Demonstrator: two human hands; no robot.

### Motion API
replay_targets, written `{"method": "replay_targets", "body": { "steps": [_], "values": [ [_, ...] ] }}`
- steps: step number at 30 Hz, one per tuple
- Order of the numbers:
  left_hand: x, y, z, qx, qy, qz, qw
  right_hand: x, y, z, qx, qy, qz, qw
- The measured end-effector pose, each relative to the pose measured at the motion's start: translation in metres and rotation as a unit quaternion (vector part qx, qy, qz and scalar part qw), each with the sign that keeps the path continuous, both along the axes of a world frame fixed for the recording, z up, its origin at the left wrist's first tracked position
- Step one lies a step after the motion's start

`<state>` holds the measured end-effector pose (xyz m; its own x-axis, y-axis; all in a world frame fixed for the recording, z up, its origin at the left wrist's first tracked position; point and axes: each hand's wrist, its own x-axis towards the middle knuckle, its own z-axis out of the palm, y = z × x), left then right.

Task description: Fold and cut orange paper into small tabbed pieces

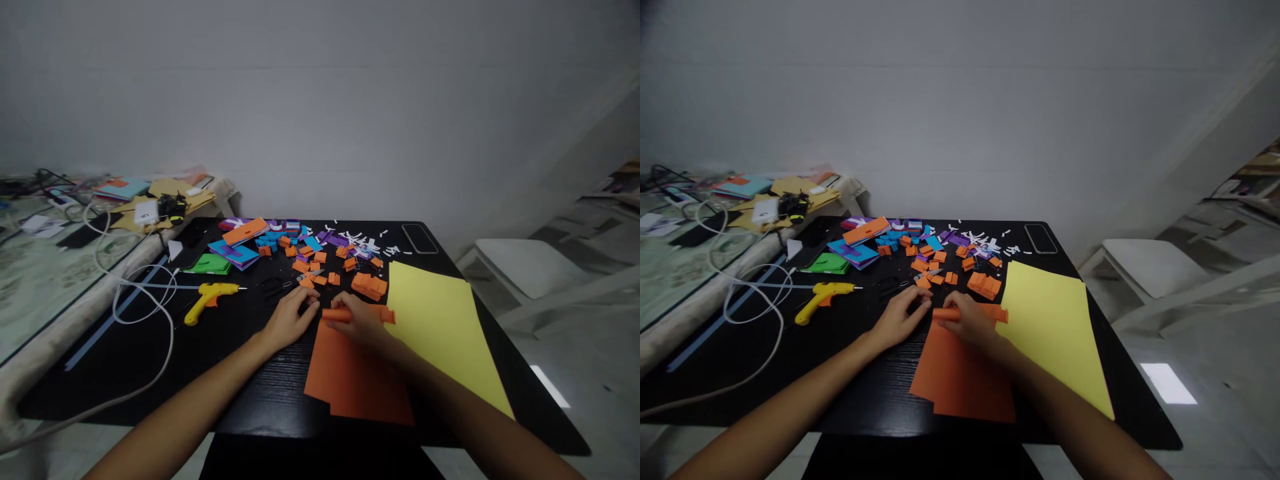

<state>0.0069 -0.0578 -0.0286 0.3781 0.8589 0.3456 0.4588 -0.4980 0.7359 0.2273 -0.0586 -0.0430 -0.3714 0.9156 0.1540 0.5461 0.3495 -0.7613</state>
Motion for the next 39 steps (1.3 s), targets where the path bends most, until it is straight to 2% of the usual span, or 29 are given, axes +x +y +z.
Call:
{"method": "replay_targets", "body": {
  "steps": [2, 8, 13, 16, 18, 22, 28, 32, 36, 39],
  "values": [
    [0.001, -0.001, 0.002, -0.009, -0.007, -0.012, 1.000, -0.003, -0.003, -0.003, -0.013, 0.064, -0.004, 0.998],
    [0.000, -0.005, 0.003, -0.079, -0.043, -0.061, 0.994, -0.011, -0.008, -0.009, -0.052, 0.161, -0.015, 0.985],
    [0.001, -0.002, -0.002, -0.105, -0.051, -0.040, 0.992, -0.012, -0.007, -0.008, -0.065, 0.196, -0.061, 0.977],
    [0.001, 0.001, -0.003, -0.120, -0.065, -0.022, 0.990, -0.011, -0.004, -0.006, -0.131, 0.236, -0.077, 0.960],
    [0.000, 0.002, -0.003, -0.129, -0.074, -0.015, 0.989, -0.011, -0.003, -0.004, -0.175, 0.258, -0.071, 0.947],
    [0.000, 0.002, 0.000, -0.145, -0.087, -0.010, 0.985, -0.012, -0.007, -0.002, -0.206, 0.270, -0.044, 0.940],
    [-0.001, 0.002, 0.001, -0.171, -0.127, 0.014, 0.977, -0.015, -0.011, -0.006, -0.199, 0.257, -0.029, 0.945],
    [-0.002, 0.006, 0.001, -0.232, -0.178, -0.003, 0.956, -0.015, -0.009, -0.004, -0.205, 0.267, -0.036, 0.941],
    [-0.001, 0.008, 0.002, -0.322, -0.226, -0.054, 0.918, -0.014, -0.006, -0.001, -0.231, 0.295, -0.028, 0.927],
    [0.000, 0.006, 0.002, -0.360, -0.253, -0.081, 0.894, -0.012, -0.005, 0.002, -0.245, 0.298, -0.038, 0.922]
  ]
}}
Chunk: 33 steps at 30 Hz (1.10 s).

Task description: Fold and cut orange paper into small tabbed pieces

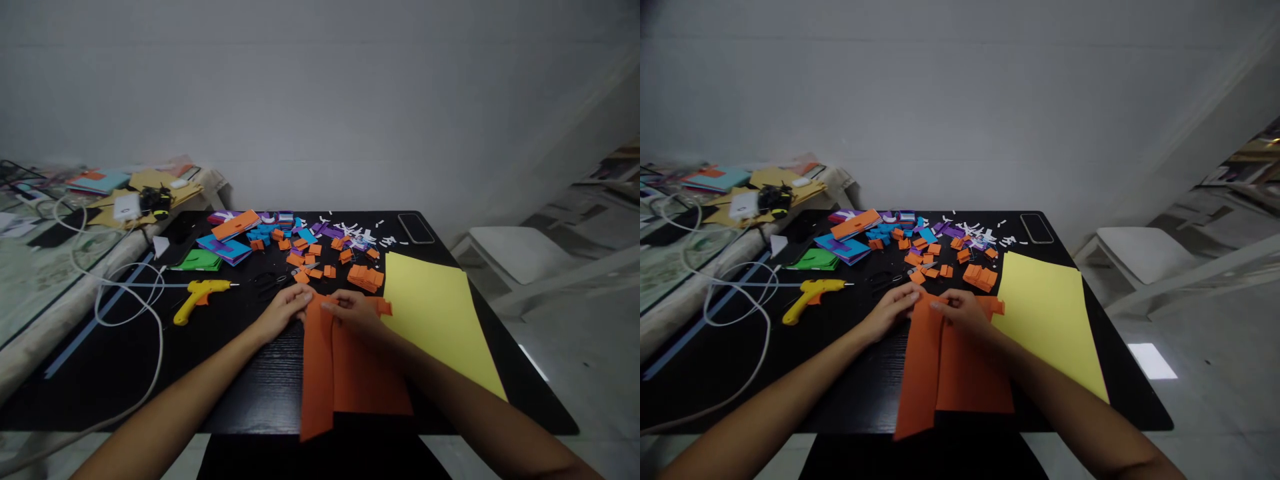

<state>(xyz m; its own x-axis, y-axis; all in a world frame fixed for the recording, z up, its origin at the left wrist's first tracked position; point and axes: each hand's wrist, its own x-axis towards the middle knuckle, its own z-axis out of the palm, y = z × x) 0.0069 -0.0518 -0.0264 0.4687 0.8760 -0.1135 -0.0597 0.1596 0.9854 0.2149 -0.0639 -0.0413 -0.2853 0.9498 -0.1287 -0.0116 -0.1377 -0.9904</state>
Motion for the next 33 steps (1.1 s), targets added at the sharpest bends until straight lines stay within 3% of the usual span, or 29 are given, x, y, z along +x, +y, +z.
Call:
{"method": "replay_targets", "body": {
  "steps": [11, 23, 33],
  "values": [
    [0.001, -0.003, -0.007, -0.066, -0.072, -0.044, 0.994, 0.000, 0.000, 0.002, -0.050, 0.021, -0.002, 0.999],
    [0.001, -0.008, -0.005, -0.088, -0.073, -0.117, 0.987, -0.006, -0.002, -0.003, -0.016, 0.047, 0.010, 0.999],
    [0.004, -0.011, 0.000, -0.076, -0.064, -0.127, 0.987, -0.007, -0.004, -0.005, -0.007, 0.066, 0.008, 0.998]
  ]
}}
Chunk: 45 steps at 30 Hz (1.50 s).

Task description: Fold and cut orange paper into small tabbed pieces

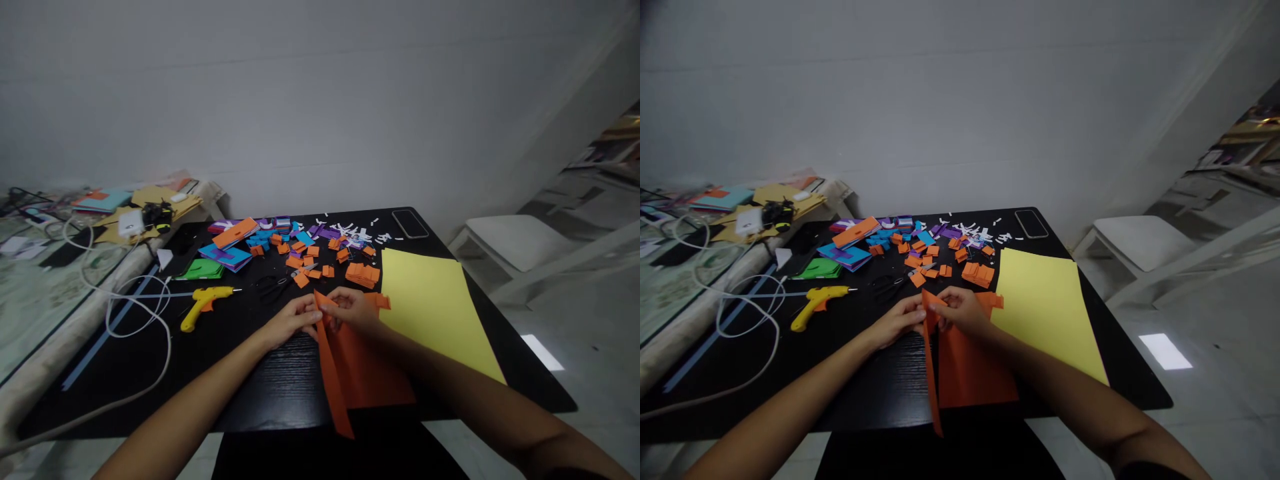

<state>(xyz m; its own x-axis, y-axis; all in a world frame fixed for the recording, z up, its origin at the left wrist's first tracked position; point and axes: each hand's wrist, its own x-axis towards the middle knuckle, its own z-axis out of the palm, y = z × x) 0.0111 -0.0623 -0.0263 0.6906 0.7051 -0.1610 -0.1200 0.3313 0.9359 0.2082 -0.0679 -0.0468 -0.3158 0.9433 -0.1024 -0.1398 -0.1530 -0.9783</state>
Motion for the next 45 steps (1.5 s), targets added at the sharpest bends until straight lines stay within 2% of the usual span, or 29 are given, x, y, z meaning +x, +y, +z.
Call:
{"method": "replay_targets", "body": {
  "steps": [6, 13, 20, 28, 33, 39, 45],
  "values": [
    [-0.001, 0.000, -0.004, -0.015, -0.002, 0.004, 1.000, -0.001, -0.002, 0.003, 0.009, 0.003, -0.010, 1.000],
    [-0.001, -0.001, 0.002, -0.021, -0.001, -0.027, 0.999, -0.001, -0.003, 0.007, -0.010, -0.012, -0.005, 1.000],
    [-0.003, 0.000, -0.002, -0.029, 0.012, -0.022, 0.999, 0.001, -0.002, 0.006, -0.011, -0.006, -0.004, 1.000],
    [-0.001, -0.003, 0.010, -0.040, 0.035, -0.021, 0.998, 0.005, 0.003, 0.004, -0.015, 0.000, -0.013, 1.000],
    [-0.001, -0.002, 0.010, -0.034, 0.058, -0.005, 0.998, 0.005, 0.004, 0.005, -0.022, 0.014, -0.018, 1.000],
    [-0.001, -0.002, 0.010, -0.019, 0.074, 0.001, 0.997, 0.001, 0.002, 0.003, 0.008, 0.030, -0.054, 0.998],
    [0.000, -0.002, 0.008, -0.026, 0.073, 0.014, 0.997, 0.002, 0.003, 0.000, 0.000, 0.033, -0.027, 0.999]
  ]
}}
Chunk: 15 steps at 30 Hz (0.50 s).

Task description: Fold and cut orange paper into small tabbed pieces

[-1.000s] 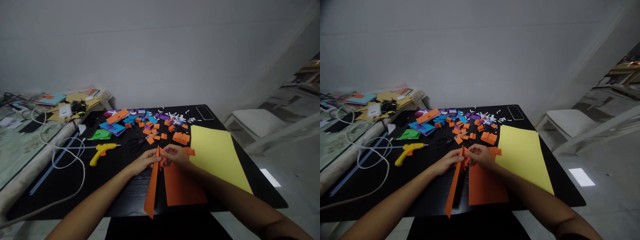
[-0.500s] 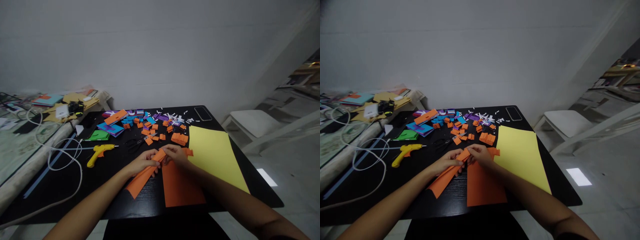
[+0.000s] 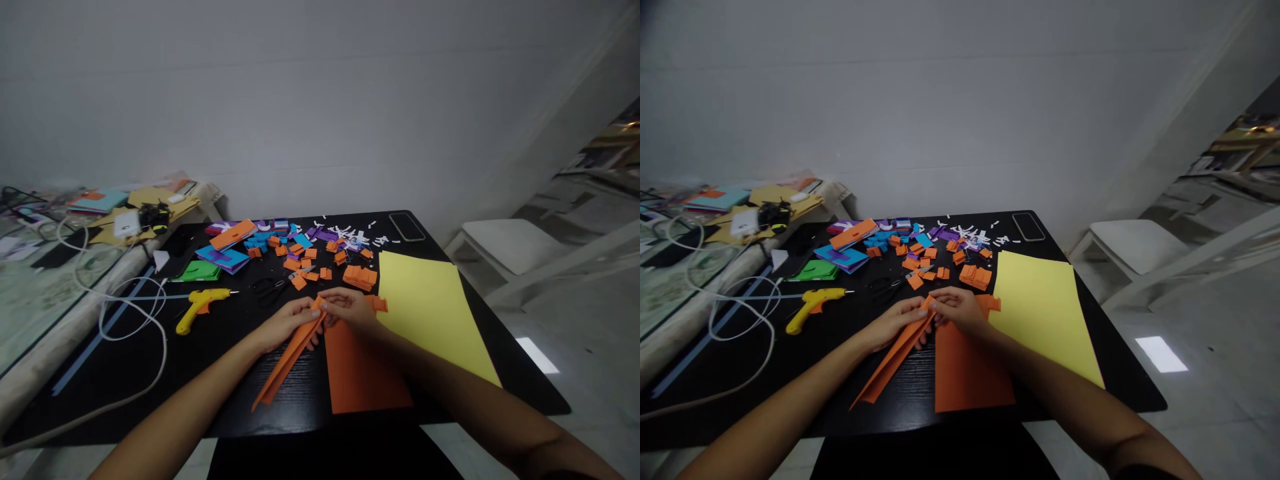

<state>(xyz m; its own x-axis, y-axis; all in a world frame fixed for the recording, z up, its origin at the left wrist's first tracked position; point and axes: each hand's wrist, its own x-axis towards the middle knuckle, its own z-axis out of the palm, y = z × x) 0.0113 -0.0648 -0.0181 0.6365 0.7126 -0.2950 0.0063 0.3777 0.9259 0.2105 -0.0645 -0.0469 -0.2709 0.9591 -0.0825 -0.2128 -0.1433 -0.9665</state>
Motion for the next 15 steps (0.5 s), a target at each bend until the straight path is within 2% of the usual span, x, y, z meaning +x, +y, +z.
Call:
{"method": "replay_targets", "body": {
  "steps": [15],
  "values": [
    [0.0001, 0.0005, 0.0004, 0.034, 0.045, 0.048, 0.997, 0.0025, 0.0030, -0.0059, -0.014, 0.009, 0.007, 1.000]
  ]
}}
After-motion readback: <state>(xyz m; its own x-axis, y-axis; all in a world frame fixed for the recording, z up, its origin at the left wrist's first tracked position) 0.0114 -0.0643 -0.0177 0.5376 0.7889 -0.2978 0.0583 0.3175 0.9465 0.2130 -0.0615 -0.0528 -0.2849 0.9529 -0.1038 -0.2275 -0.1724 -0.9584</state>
